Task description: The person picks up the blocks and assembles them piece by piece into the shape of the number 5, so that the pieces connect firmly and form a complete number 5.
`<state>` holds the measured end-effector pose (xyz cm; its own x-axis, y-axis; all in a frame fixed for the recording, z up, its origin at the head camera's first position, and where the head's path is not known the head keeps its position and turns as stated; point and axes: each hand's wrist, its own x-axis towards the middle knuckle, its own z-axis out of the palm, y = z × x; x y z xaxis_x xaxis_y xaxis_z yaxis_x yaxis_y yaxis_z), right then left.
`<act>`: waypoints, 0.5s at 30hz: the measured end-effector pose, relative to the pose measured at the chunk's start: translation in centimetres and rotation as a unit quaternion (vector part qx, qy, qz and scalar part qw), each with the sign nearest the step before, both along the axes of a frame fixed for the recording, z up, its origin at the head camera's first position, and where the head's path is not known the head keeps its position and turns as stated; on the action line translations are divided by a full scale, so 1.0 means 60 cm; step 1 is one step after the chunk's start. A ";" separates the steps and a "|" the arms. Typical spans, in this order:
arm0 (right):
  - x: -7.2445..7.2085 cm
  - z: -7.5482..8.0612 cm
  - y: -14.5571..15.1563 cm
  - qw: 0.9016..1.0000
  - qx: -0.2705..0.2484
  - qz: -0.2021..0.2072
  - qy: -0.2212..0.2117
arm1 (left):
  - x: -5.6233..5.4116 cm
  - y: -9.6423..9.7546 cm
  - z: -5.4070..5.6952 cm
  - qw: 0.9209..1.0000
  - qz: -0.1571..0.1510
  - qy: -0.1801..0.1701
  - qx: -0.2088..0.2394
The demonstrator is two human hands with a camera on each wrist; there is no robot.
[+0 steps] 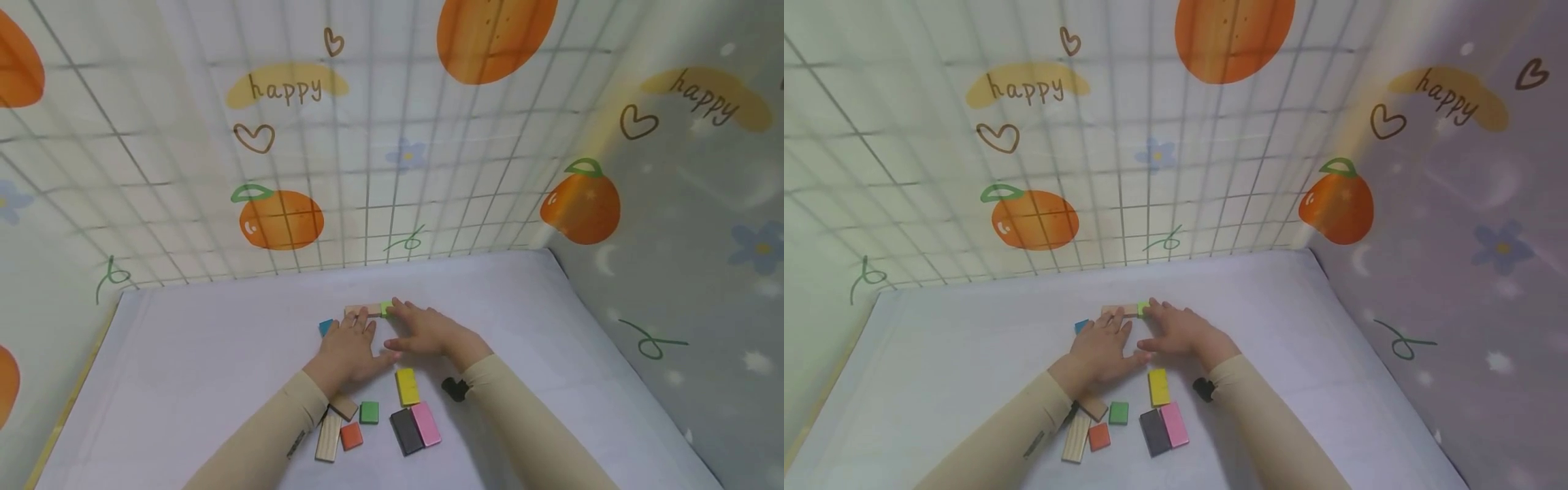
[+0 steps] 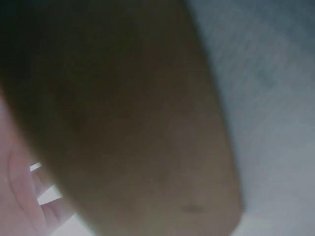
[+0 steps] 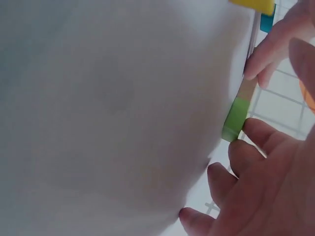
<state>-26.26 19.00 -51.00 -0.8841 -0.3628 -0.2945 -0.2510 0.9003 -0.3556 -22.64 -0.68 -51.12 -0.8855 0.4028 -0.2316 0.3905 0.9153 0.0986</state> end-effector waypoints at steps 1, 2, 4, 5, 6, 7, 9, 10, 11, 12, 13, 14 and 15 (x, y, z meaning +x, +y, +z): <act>0.000 -0.001 0.000 1.000 0.000 0.001 0.002 | 0.000 0.000 0.000 1.000 0.001 -0.001 0.001; 0.000 -0.002 0.000 1.000 0.000 0.002 0.004 | 0.000 -0.001 -0.001 1.000 0.002 -0.001 0.003; -0.001 -0.003 0.001 1.000 0.003 0.007 0.006 | 0.000 -0.001 -0.002 1.000 0.002 -0.004 0.006; -0.001 -0.003 0.001 1.000 0.001 0.009 0.007 | 0.000 -0.001 -0.003 1.000 0.002 -0.006 0.008; -0.001 -0.003 0.001 1.000 0.001 0.010 0.007 | -0.001 0.000 -0.004 1.000 0.001 -0.008 0.008; -0.001 -0.002 0.002 1.000 0.000 0.011 0.008 | -0.001 0.000 -0.005 1.000 0.001 -0.010 0.010; 0.000 -0.001 0.003 1.000 -0.003 0.015 0.012 | -0.001 0.000 -0.005 1.000 -0.001 -0.008 0.011; 0.001 -0.001 0.004 1.000 -0.007 0.017 0.014 | -0.001 0.000 -0.004 1.000 -0.002 -0.008 0.011; 0.001 -0.002 0.005 1.000 -0.012 0.019 0.017 | 0.000 0.000 -0.003 1.000 -0.002 -0.006 0.012; 0.001 -0.003 0.006 0.999 -0.014 0.021 0.019 | 0.001 -0.001 -0.002 1.000 -0.002 -0.004 0.012; 0.001 -0.003 0.007 0.999 -0.020 0.024 0.021 | 0.003 -0.001 0.001 1.000 -0.002 -0.002 0.012; 0.002 -0.003 0.007 0.999 -0.024 0.027 0.023 | 0.005 -0.002 0.004 1.000 -0.003 0.000 0.010; 0.002 -0.002 0.008 0.999 -0.028 0.030 0.026 | 0.006 -0.003 0.006 1.000 -0.003 0.001 0.010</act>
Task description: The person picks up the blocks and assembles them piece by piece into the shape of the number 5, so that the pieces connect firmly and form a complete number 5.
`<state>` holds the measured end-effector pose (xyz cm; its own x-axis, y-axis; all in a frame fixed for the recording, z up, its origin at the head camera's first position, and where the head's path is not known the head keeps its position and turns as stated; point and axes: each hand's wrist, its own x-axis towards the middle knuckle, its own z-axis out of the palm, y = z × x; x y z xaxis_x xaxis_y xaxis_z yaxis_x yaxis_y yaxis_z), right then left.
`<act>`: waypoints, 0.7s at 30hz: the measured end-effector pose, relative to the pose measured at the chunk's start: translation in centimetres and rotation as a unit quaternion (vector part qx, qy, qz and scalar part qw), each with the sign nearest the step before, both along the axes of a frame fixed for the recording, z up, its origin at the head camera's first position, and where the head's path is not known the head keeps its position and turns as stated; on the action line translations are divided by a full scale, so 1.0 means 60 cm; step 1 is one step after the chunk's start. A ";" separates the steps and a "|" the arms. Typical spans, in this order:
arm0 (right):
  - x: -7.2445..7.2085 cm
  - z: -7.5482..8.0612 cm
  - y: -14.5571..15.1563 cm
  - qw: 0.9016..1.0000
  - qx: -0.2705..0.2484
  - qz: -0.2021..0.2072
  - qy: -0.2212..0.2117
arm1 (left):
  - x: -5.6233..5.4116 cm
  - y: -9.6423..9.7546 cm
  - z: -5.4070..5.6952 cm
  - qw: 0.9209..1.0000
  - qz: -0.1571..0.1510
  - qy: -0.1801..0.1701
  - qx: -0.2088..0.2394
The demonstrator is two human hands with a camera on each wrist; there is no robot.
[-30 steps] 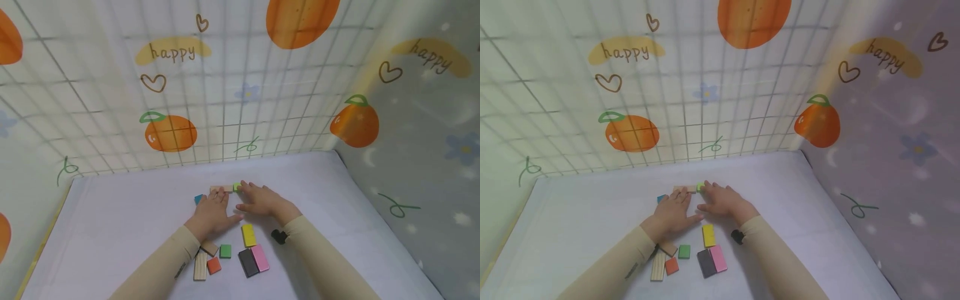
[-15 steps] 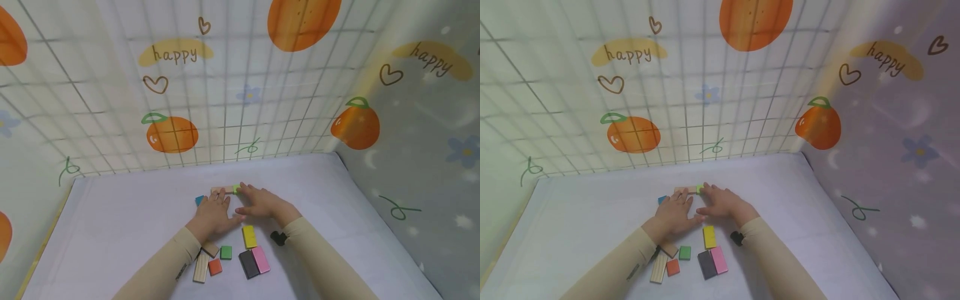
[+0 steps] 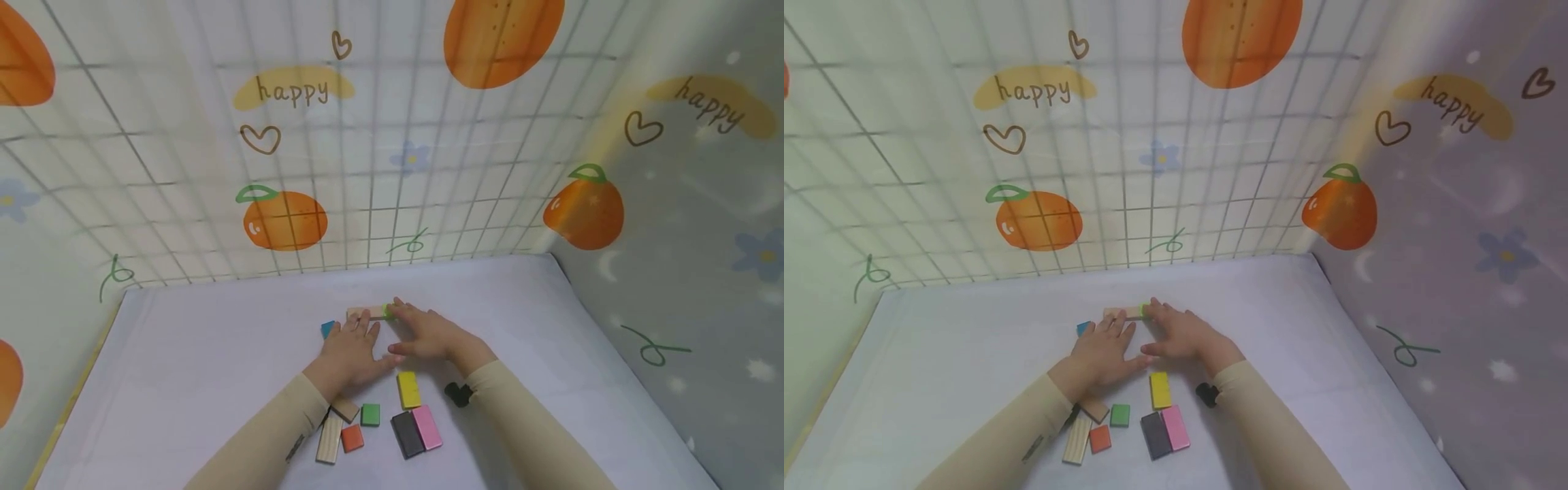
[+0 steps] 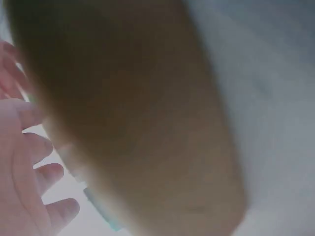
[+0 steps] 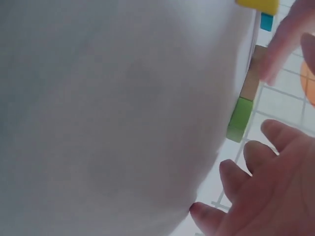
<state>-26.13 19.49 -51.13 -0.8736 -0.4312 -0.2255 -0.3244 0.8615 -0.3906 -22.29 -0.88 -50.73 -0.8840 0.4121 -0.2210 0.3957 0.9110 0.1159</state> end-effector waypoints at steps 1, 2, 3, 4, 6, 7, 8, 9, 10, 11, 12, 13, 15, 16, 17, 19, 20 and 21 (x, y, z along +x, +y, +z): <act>0.002 0.000 0.000 1.000 -0.004 0.006 0.005 | 0.003 -0.003 0.002 1.000 0.001 0.003 0.005; 0.004 0.001 0.001 1.000 -0.006 0.011 0.010 | 0.006 -0.007 0.005 1.000 0.000 0.009 0.013; 0.007 0.002 0.001 1.000 -0.007 0.014 0.016 | 0.010 -0.014 0.008 1.000 0.000 0.016 0.022; 0.011 0.004 0.001 1.000 -0.009 0.017 0.022 | 0.014 -0.022 0.010 0.999 0.001 0.022 0.033; 0.023 0.008 0.002 0.999 -0.008 0.017 0.032 | 0.024 -0.045 0.014 0.998 0.008 0.035 0.055; 0.030 0.009 0.003 0.999 -0.008 0.014 0.033 | 0.029 -0.060 0.015 0.997 0.014 0.036 0.065; 0.038 0.011 0.005 1.000 -0.010 0.009 0.029 | 0.034 -0.074 0.015 0.997 0.021 0.033 0.066; 0.047 0.013 0.006 1.000 -0.011 0.003 0.023 | 0.039 -0.088 0.014 0.997 0.029 0.028 0.067; 0.056 0.014 0.007 1.000 -0.012 -0.001 0.018 | 0.042 -0.101 0.012 0.997 0.037 0.018 0.068; 0.065 0.015 0.009 1.000 -0.007 -0.004 0.014 | 0.045 -0.113 0.010 0.997 0.042 0.009 0.065; 0.074 0.016 0.011 1.000 -0.006 -0.005 0.012 | 0.047 -0.123 0.007 0.997 0.044 -0.002 0.067; 0.083 0.017 0.012 1.000 -0.001 -0.006 0.010 | 0.047 -0.130 0.004 0.997 0.044 -0.013 0.066; 0.101 0.019 0.010 1.000 0.008 -0.003 0.011 | 0.045 -0.140 -0.005 0.997 0.036 -0.027 0.065; 0.110 0.020 0.006 1.000 0.012 0.001 0.012 | 0.043 -0.143 -0.008 0.997 0.031 -0.032 0.063; 0.119 0.020 0.001 1.000 0.016 0.008 0.013 | 0.040 -0.145 -0.013 0.997 0.027 -0.032 0.059; 0.137 0.023 -0.014 0.999 0.019 0.032 0.013 | 0.035 -0.149 -0.019 0.998 0.029 -0.025 0.043; 0.145 0.024 -0.024 0.998 0.021 0.051 0.014 | 0.033 -0.151 -0.022 0.999 0.036 -0.021 0.035; 0.152 0.025 -0.035 0.997 0.025 0.074 0.015 | 0.032 -0.153 -0.024 0.999 0.044 -0.015 0.027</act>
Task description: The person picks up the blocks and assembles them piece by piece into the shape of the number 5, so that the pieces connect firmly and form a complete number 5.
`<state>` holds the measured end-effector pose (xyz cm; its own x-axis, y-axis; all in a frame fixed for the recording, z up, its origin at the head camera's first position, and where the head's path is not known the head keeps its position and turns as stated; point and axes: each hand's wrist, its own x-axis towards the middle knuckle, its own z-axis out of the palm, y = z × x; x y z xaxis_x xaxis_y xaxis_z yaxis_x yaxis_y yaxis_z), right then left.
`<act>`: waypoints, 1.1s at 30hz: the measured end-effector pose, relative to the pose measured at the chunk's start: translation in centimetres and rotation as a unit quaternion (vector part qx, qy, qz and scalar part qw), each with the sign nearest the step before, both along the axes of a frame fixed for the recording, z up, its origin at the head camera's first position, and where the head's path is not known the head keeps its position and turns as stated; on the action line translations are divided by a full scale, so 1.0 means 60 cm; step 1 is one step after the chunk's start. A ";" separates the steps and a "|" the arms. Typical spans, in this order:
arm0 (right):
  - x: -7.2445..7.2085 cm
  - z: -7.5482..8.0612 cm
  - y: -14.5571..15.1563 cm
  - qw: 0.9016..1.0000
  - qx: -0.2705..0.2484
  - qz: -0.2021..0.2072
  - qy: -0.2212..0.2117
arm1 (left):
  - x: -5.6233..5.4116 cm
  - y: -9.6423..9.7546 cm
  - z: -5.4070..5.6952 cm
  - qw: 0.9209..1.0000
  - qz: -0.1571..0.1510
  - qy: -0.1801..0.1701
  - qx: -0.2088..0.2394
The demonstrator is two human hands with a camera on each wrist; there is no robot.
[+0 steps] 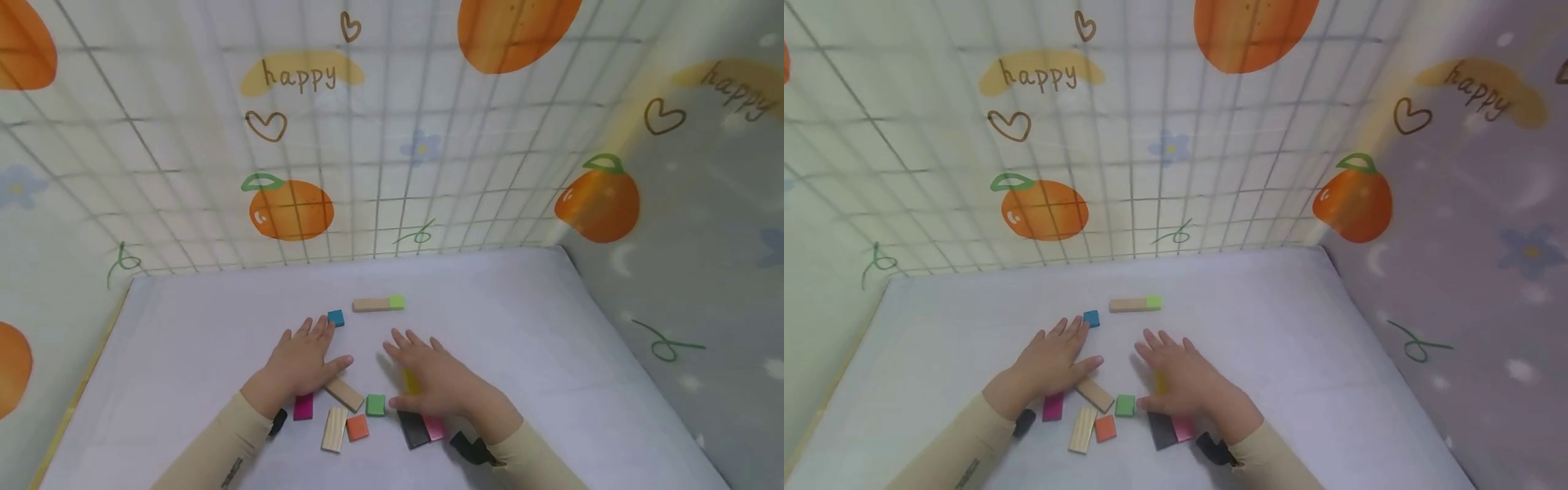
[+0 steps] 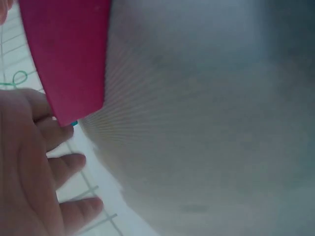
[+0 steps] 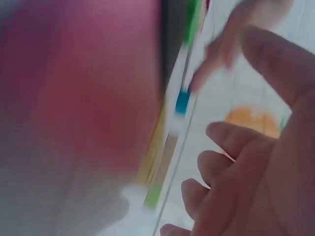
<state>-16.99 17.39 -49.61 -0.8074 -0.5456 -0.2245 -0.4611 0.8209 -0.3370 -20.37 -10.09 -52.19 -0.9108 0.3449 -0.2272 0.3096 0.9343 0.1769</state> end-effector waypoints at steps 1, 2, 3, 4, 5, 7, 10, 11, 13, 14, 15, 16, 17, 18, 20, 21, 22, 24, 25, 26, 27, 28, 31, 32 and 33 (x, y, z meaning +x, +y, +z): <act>0.008 0.002 -0.010 1.000 0.004 0.025 0.002 | -0.001 0.001 -0.001 1.000 0.009 0.006 -0.007; 0.015 0.004 -0.019 0.999 0.008 0.050 0.004 | -0.001 0.002 -0.002 1.000 0.018 0.011 -0.014; 0.022 0.007 -0.029 0.997 0.008 0.074 0.005 | -0.001 0.003 -0.002 0.999 0.026 0.015 -0.018; 0.026 0.008 -0.041 0.995 0.007 0.099 0.007 | -0.001 0.002 -0.001 0.999 0.032 0.017 -0.018; 0.030 0.010 -0.052 0.993 0.005 0.120 0.007 | -0.001 0.002 -0.001 0.999 0.036 0.019 -0.012; 0.036 0.011 -0.069 0.989 0.002 0.150 0.006 | -0.002 0.004 0.000 0.999 0.026 0.025 0.003; 0.042 0.013 -0.085 0.986 0.008 0.168 0.006 | -0.005 0.008 -0.002 0.999 -0.010 0.027 0.021; 0.043 0.013 -0.089 0.985 0.012 0.169 0.007 | -0.007 0.008 -0.004 0.999 -0.021 0.029 0.022; 0.043 0.013 -0.094 0.986 0.021 0.167 0.013 | -0.007 0.004 -0.005 0.999 -0.031 0.027 0.016; 0.042 0.012 -0.096 0.986 0.026 0.166 0.017 | -0.006 -0.001 -0.005 0.999 -0.029 0.027 0.011; 0.041 0.010 -0.098 0.986 0.032 0.164 0.023 | -0.005 -0.007 -0.004 0.999 -0.023 0.028 0.008; 0.040 0.009 -0.099 0.986 0.038 0.160 0.028 | -0.003 -0.014 -0.003 1.000 -0.015 0.028 0.003; 0.038 0.008 -0.099 0.987 0.046 0.153 0.031 | 0.001 -0.022 -0.001 1.000 -0.006 0.029 -0.001; 0.036 0.007 -0.099 0.987 0.054 0.144 0.034 | 0.004 -0.031 0.002 1.000 0.004 0.028 -0.003; 0.033 0.005 -0.091 0.990 0.070 0.118 0.039 | 0.012 -0.046 0.004 0.999 0.020 0.027 -0.004; 0.032 0.005 -0.085 0.991 0.077 0.103 0.041 | 0.017 -0.053 0.004 0.999 0.026 0.026 -0.003; 0.031 0.004 -0.078 0.992 0.082 0.088 0.043 | 0.022 -0.060 0.005 0.999 0.032 0.027 -0.003; 0.031 0.005 -0.063 0.993 0.086 0.058 0.047 | 0.035 -0.073 0.005 0.999 0.042 0.027 -0.001; 0.031 0.005 -0.055 0.994 0.087 0.045 0.050 | 0.043 -0.079 0.006 0.999 0.045 0.028 0.000; 0.031 0.005 -0.048 0.994 0.088 0.034 0.052 | 0.052 -0.084 0.007 0.998 0.048 0.030 0.001; 0.032 0.006 -0.042 0.995 0.089 0.022 0.050 | 0.063 -0.087 0.007 0.998 0.048 0.031 -0.002; 0.032 0.007 -0.036 0.995 0.089 0.009 0.046 | 0.075 -0.089 0.007 0.998 0.047 0.030 -0.002; 0.033 0.008 -0.022 0.995 0.093 -0.023 0.037 | 0.115 -0.086 0.006 0.999 0.039 0.005 0.005; 0.033 0.010 -0.019 0.995 0.093 -0.030 0.034 | 0.128 -0.083 0.005 0.999 0.033 -0.006 0.007; 0.032 0.009 -0.016 0.994 0.094 -0.036 0.031 | 0.141 -0.078 0.005 0.999 0.025 -0.019 0.008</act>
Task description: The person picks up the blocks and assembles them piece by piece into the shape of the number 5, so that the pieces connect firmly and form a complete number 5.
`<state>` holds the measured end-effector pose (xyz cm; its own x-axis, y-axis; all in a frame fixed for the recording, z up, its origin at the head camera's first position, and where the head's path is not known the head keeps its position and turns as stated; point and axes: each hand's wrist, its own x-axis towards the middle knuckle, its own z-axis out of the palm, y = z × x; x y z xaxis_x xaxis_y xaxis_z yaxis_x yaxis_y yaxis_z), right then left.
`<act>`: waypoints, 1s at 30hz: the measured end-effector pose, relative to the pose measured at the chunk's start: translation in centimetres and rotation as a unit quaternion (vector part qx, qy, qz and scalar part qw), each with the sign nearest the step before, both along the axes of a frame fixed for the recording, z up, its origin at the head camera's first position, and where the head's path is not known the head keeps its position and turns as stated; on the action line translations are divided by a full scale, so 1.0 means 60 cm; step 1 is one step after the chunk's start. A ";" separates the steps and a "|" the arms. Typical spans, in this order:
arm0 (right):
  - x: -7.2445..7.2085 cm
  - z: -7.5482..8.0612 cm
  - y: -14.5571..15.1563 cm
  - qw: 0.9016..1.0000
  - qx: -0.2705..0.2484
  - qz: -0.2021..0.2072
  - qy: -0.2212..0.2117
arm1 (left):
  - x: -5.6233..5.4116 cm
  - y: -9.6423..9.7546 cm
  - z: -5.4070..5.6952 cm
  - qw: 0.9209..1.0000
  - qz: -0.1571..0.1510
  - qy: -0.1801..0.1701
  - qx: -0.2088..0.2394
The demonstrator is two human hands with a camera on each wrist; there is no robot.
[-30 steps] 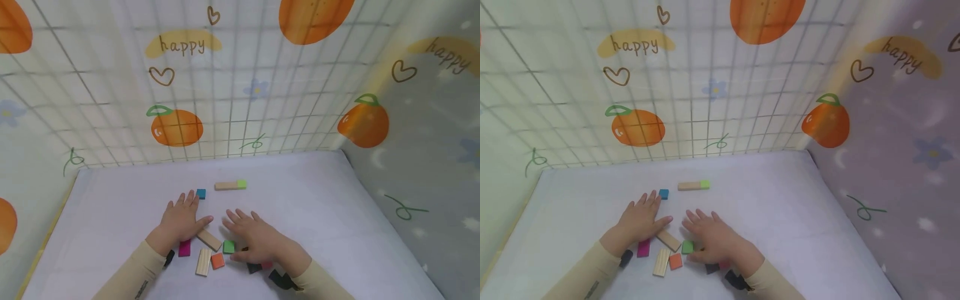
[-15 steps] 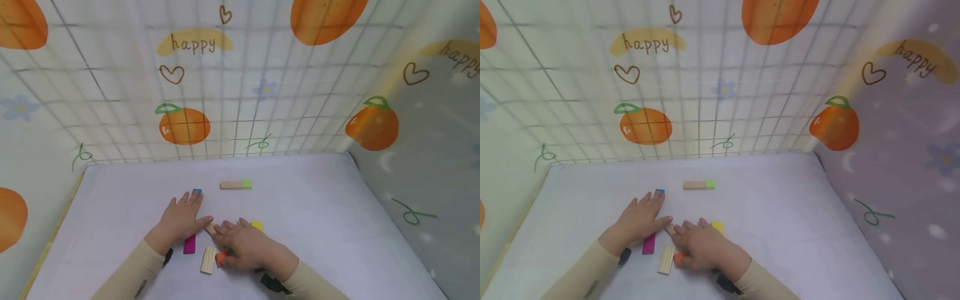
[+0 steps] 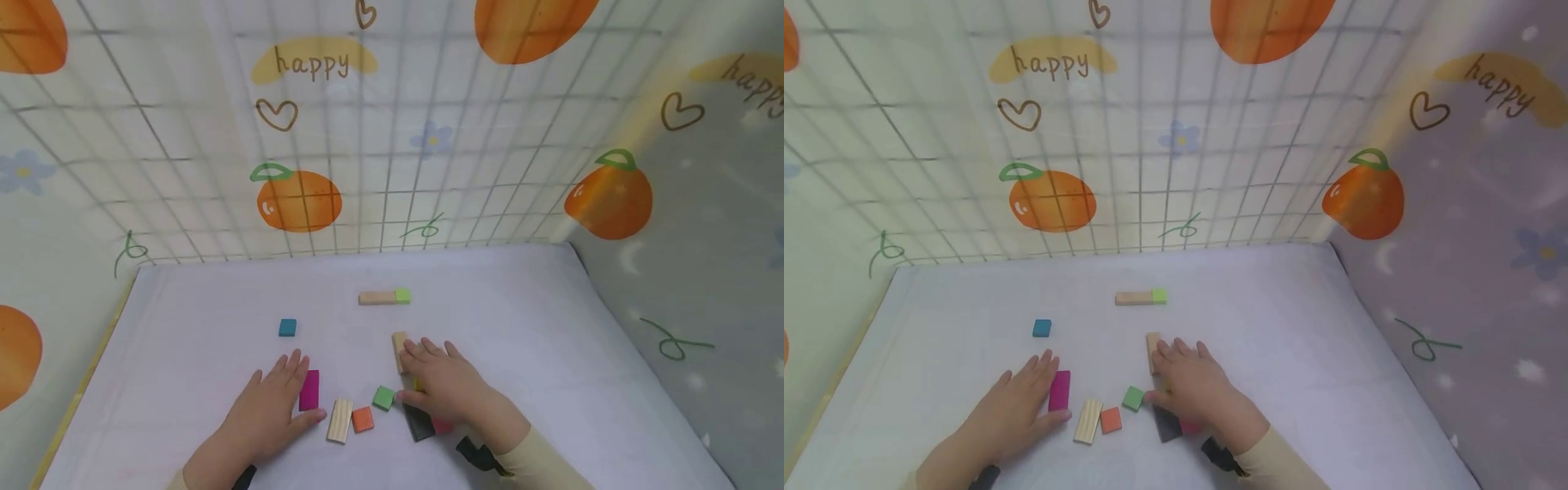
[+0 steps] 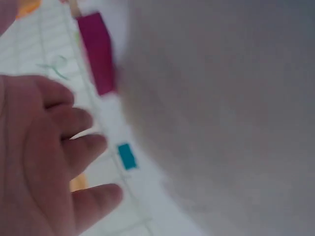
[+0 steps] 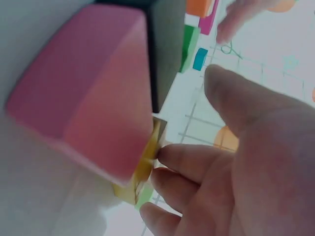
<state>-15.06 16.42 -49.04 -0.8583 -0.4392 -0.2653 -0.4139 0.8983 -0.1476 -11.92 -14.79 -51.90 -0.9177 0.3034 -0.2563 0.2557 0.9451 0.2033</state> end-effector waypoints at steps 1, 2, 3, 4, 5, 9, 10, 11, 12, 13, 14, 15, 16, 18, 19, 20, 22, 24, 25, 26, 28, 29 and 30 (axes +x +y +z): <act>0.000 0.002 0.002 1.000 0.001 -0.005 0.001 | 0.011 0.005 0.002 1.000 -0.009 -0.013 0.003; -0.001 0.003 0.005 1.000 0.001 -0.007 0.002 | 0.022 0.009 0.005 1.000 -0.019 -0.024 0.001; -0.001 0.004 0.006 1.000 0.000 -0.009 0.002 | 0.031 0.014 0.009 0.999 -0.029 -0.032 -0.004; -0.002 0.005 0.007 1.000 0.000 -0.009 0.005 | 0.039 0.019 0.013 0.998 -0.038 -0.039 -0.009; -0.004 0.005 0.006 1.000 0.000 -0.007 0.007 | 0.046 0.024 0.018 0.998 -0.043 -0.043 -0.014; -0.020 0.010 0.000 1.000 -0.005 -0.008 0.028 | 0.052 0.042 0.029 0.998 -0.047 -0.038 -0.018; -0.027 0.011 -0.001 0.999 -0.006 -0.009 0.034 | 0.048 0.046 0.028 0.998 -0.044 -0.034 -0.014; -0.033 0.013 -0.003 0.999 -0.009 -0.012 0.036 | 0.044 0.050 0.026 0.999 -0.042 -0.031 -0.007; -0.040 0.014 -0.005 0.999 -0.012 -0.015 0.037 | 0.038 0.053 0.024 0.999 -0.041 -0.029 -0.001; -0.046 0.015 -0.006 0.999 -0.014 -0.017 0.038 | 0.032 0.056 0.020 0.999 -0.041 -0.027 0.005; -0.053 0.014 -0.007 0.999 -0.014 -0.020 0.035 | 0.026 0.059 0.018 0.999 -0.041 -0.027 0.008; -0.059 0.013 -0.007 0.999 -0.015 -0.022 0.032 | 0.020 0.063 0.018 0.999 -0.040 -0.029 0.011; -0.066 0.010 -0.009 0.999 -0.014 -0.025 0.029 | 0.014 0.065 0.017 0.999 -0.040 -0.030 0.015; -0.079 0.005 -0.012 0.999 -0.014 -0.033 0.020 | 0.002 0.069 0.014 0.999 -0.042 -0.025 0.016; -0.085 0.003 -0.013 0.999 -0.013 -0.037 0.015 | -0.003 0.070 0.014 0.999 -0.042 -0.024 0.019; -0.090 0.000 -0.013 0.999 -0.013 -0.042 0.011 | -0.008 0.072 0.013 0.999 -0.040 -0.026 0.022; -0.097 -0.005 -0.014 0.999 -0.012 -0.049 0.006 | -0.017 0.074 0.009 0.999 -0.035 -0.030 0.028; -0.103 -0.009 -0.014 0.998 -0.015 -0.056 0.003 | -0.027 0.076 0.006 0.998 -0.028 -0.042 0.036; -0.105 -0.010 -0.014 0.998 -0.015 -0.059 0.002 | -0.032 0.078 0.006 0.998 -0.023 -0.049 0.041; -0.107 -0.011 -0.014 0.998 -0.017 -0.061 0.003 | -0.038 0.079 0.005 0.997 -0.020 -0.054 0.043; -0.110 -0.012 -0.015 0.998 -0.017 -0.064 0.008 | -0.049 0.081 0.006 0.997 -0.017 -0.061 0.048; -0.111 -0.012 -0.015 0.998 -0.018 -0.065 0.010 | -0.055 0.082 0.007 0.997 -0.017 -0.062 0.049; -0.113 -0.013 -0.016 0.998 -0.016 -0.065 0.012 | -0.060 0.082 0.007 0.997 -0.018 -0.062 0.048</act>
<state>-21.81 15.47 -49.80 -0.9144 -0.3322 -0.2316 -0.2984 0.9393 -0.1692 -15.54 -9.87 -51.49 -0.8690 0.3647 -0.3344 0.2571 0.9102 0.3247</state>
